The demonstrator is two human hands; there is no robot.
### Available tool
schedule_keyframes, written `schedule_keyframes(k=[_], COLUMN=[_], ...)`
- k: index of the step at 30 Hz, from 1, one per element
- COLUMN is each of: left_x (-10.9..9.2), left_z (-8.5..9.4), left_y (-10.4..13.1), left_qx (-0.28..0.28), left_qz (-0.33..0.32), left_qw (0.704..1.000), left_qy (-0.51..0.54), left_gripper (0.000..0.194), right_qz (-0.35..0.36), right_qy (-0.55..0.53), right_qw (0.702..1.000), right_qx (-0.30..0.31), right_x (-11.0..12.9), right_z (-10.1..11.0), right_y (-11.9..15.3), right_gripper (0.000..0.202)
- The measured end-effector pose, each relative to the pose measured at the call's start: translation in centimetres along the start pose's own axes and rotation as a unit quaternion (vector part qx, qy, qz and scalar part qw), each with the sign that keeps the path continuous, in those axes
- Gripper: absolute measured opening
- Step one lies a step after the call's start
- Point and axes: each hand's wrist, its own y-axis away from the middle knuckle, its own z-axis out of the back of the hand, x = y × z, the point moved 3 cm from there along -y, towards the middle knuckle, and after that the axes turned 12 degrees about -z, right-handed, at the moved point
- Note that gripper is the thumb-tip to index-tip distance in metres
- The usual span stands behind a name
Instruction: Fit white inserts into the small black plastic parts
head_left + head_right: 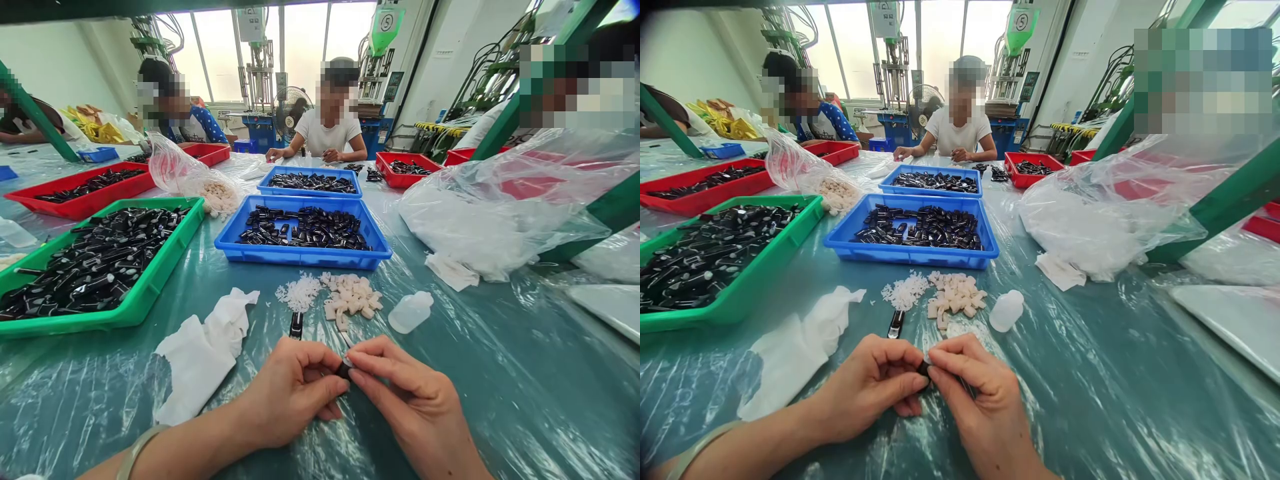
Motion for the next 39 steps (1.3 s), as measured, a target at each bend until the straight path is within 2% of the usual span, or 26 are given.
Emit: schedule_keyframes(k=[18, 26, 33, 36, 39], left_x=[0.5, -0.1, 0.2, -0.7, -2.4], left_z=[0.1, 0.1, 0.8, 2.3, 5.6], left_y=[0.1, 0.2, -0.4, -0.9, -1.2], left_qx=[-0.019, -0.019, -0.008, -0.048, -0.186], left_qz=[-0.027, -0.013, 0.015, -0.013, -0.081], left_qw=[0.999, 1.000, 0.999, 0.997, 0.976], left_qy=[-0.016, -0.019, 0.041, 0.066, 0.082], left_gripper=[0.012, 0.011, 0.021, 0.020, 0.018], right_qz=[0.014, 0.004, 0.043, 0.077, 0.103], right_qy=[0.018, 0.033, 0.076, 0.119, 0.159], right_qw=[1.000, 0.999, 0.996, 0.990, 0.982], right_qx=[0.005, 0.017, 0.036, -0.003, -0.017], right_x=[-0.3, -0.3, -0.2, -0.8, -1.5], right_z=[-0.2, -0.4, -0.5, -0.2, -0.1], right_y=[0.4, 0.4, 0.3, 0.8, 1.0], right_gripper=[0.024, 0.015, 0.023, 0.037, 0.039])
